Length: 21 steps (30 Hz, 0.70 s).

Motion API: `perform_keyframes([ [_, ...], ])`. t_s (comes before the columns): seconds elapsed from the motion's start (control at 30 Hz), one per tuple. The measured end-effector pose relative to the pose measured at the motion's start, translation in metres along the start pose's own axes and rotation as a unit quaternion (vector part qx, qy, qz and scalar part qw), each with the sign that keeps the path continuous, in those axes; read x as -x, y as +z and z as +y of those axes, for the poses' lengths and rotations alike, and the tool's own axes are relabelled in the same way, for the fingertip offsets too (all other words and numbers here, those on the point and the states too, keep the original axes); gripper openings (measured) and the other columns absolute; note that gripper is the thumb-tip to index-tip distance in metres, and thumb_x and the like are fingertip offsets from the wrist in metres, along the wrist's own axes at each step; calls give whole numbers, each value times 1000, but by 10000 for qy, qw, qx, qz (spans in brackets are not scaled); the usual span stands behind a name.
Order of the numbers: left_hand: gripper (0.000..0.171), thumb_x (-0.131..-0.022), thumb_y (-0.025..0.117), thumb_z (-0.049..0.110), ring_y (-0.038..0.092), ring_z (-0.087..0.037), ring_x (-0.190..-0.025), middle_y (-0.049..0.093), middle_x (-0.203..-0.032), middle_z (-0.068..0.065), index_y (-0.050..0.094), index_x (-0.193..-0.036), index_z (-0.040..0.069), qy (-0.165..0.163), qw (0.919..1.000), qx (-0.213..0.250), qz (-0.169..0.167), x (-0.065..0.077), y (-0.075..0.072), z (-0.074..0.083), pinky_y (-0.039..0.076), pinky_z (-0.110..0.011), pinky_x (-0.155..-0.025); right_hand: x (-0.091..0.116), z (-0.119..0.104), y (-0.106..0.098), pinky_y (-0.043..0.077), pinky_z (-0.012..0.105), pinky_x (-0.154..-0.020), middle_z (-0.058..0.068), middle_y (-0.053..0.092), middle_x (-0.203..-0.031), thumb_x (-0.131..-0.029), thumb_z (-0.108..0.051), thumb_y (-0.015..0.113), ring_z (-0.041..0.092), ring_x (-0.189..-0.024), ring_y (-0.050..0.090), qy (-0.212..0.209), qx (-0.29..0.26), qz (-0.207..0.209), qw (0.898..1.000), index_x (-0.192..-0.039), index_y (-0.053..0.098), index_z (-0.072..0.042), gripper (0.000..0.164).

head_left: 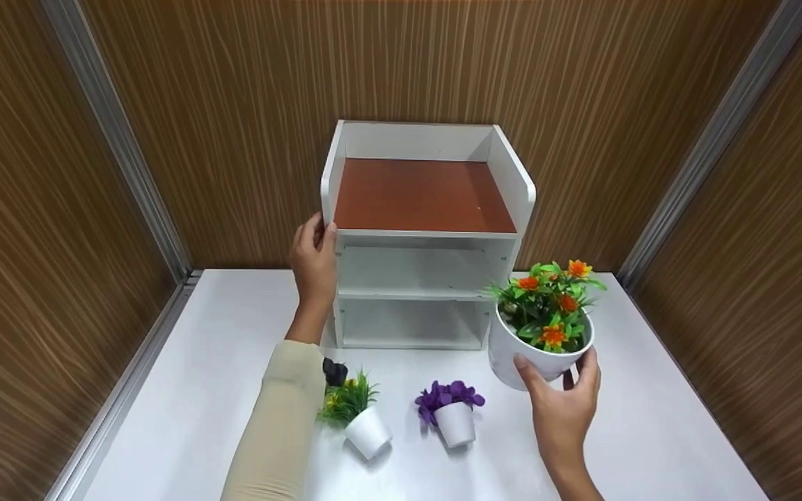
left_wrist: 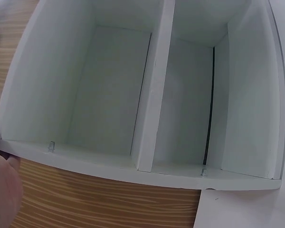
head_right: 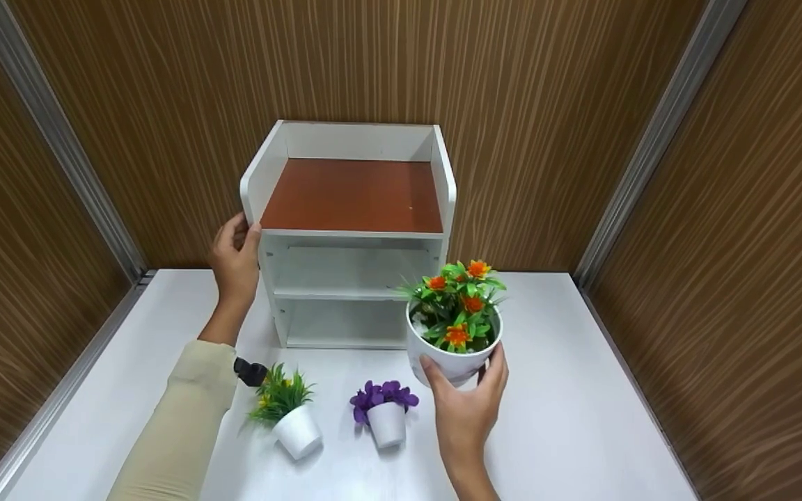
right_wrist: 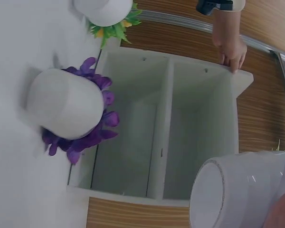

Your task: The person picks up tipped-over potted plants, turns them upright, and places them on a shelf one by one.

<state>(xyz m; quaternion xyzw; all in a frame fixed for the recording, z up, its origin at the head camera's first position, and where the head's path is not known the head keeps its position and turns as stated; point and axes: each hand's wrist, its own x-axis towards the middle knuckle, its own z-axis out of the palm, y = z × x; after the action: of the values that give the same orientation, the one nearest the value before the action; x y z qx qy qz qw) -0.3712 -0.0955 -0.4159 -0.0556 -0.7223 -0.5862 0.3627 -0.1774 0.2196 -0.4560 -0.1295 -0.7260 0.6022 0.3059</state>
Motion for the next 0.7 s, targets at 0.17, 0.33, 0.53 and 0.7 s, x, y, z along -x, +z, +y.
perform_keyframes([
  [0.17, 40, -104, 57, 26, 59, -16, -123, 61, -129, -8, 57, -139, 7, 3, 10000, -64, 36, -1, 2, -2, 51, -27, -104, -2, -10, 12, 21, 51, -125, 8, 25, -162, -80, -29, 88, 25, -152, 22, -131, -187, -65, 9997, -160, 21, -16, 106],
  [0.33, 39, -104, 57, 26, 60, -16, -123, 61, -128, -8, 57, -138, 7, 18, 9999, -70, 71, -1, 4, -3, 52, -28, -104, -4, -16, 22, 22, 51, -125, 5, 28, -161, -79, -28, 88, 24, -151, 25, -405, -229, -152, 9988, -159, 24, -16, 103],
  [0.53, 41, -104, 57, 27, 59, -15, -124, 60, -129, -7, 56, -140, 7, -57, 10000, 13, -3, 0, 5, -1, 51, -28, -104, -9, -19, 31, 25, 51, -124, 4, 31, -158, -79, -25, 88, 21, -149, 27, -760, -285, -178, 9965, -158, 26, -15, 101],
  [0.7, 41, -104, 58, 26, 58, -16, -124, 60, -129, -8, 56, -139, 7, -57, 10000, 56, 3, 0, 5, 0, 51, -29, -105, -14, -25, 36, 26, 52, -123, 5, 31, -157, -79, -25, 88, 22, -148, 29, -997, -309, -128, 9945, -158, 27, -13, 100],
])
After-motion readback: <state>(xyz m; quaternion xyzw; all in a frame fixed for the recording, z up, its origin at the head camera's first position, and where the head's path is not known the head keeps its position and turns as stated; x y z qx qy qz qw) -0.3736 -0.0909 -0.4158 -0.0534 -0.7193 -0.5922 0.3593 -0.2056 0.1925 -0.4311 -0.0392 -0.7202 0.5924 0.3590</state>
